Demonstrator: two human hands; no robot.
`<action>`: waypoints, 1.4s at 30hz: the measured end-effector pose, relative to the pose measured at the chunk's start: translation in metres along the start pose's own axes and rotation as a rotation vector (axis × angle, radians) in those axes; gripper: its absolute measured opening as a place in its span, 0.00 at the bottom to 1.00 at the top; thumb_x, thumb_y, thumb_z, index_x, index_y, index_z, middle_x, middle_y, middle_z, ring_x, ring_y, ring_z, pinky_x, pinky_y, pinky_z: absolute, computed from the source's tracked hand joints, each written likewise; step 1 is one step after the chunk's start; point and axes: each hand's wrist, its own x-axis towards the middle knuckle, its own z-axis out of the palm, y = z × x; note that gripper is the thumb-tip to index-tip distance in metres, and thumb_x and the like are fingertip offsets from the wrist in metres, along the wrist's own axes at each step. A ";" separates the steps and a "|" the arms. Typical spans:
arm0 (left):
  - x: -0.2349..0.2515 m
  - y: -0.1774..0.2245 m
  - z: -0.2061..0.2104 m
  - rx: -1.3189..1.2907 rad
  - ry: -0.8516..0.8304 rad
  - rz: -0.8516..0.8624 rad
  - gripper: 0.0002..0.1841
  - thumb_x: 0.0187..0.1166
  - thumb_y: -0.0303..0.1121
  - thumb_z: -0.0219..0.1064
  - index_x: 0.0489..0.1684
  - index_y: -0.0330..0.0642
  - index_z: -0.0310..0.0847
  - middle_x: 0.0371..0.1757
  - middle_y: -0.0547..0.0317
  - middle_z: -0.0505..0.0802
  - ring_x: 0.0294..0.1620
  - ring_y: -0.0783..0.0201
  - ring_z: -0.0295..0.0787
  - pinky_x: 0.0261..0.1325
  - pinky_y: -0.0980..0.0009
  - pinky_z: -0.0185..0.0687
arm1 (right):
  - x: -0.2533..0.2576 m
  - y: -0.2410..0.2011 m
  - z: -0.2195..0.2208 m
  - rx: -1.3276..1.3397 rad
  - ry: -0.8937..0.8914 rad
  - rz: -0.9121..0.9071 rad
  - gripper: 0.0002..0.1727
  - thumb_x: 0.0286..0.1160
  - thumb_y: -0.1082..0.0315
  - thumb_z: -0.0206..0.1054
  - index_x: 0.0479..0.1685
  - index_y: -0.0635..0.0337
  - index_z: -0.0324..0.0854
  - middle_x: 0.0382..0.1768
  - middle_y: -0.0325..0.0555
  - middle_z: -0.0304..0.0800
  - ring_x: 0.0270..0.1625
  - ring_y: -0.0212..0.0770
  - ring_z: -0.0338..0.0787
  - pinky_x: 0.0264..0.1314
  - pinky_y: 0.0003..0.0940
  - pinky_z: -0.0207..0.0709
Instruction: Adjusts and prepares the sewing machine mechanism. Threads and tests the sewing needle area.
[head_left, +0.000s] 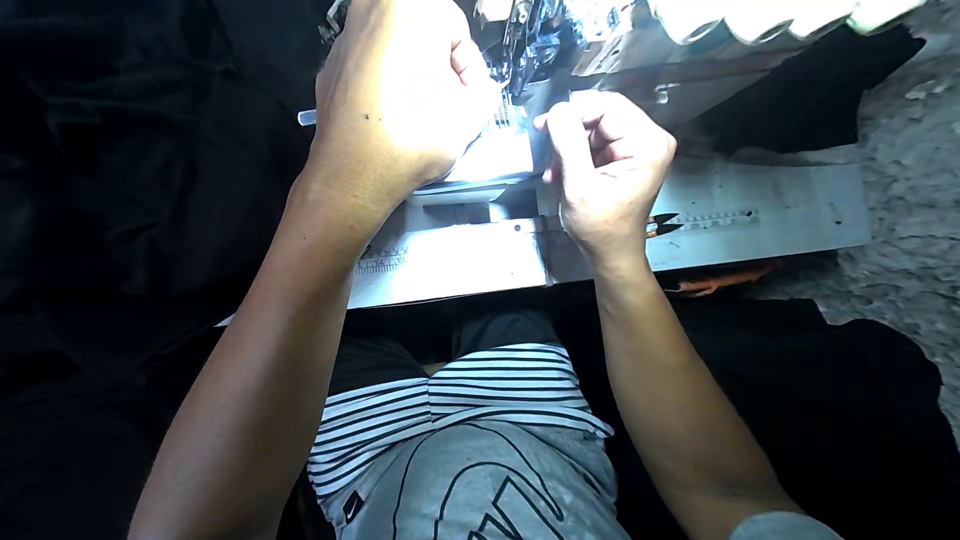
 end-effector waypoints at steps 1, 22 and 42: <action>0.000 0.000 0.000 0.001 0.002 0.001 0.11 0.74 0.50 0.64 0.34 0.58 0.87 0.34 0.71 0.86 0.37 0.72 0.82 0.40 0.62 0.75 | 0.000 0.000 0.000 0.004 0.001 -0.001 0.07 0.83 0.74 0.65 0.40 0.65 0.86 0.31 0.36 0.90 0.24 0.23 0.83 0.24 0.20 0.79; 0.001 0.003 0.001 0.036 -0.011 -0.018 0.13 0.75 0.52 0.64 0.35 0.55 0.86 0.37 0.66 0.87 0.41 0.67 0.84 0.42 0.58 0.75 | 0.002 -0.003 0.000 -0.008 -0.003 0.022 0.07 0.83 0.73 0.64 0.39 0.64 0.86 0.30 0.34 0.89 0.23 0.21 0.83 0.23 0.18 0.79; 0.002 0.005 -0.001 0.038 -0.003 0.002 0.14 0.77 0.48 0.63 0.23 0.55 0.75 0.26 0.70 0.80 0.30 0.70 0.79 0.30 0.63 0.68 | 0.003 -0.003 -0.002 -0.027 -0.006 0.061 0.07 0.84 0.70 0.66 0.38 0.62 0.86 0.25 0.31 0.88 0.21 0.22 0.83 0.22 0.19 0.78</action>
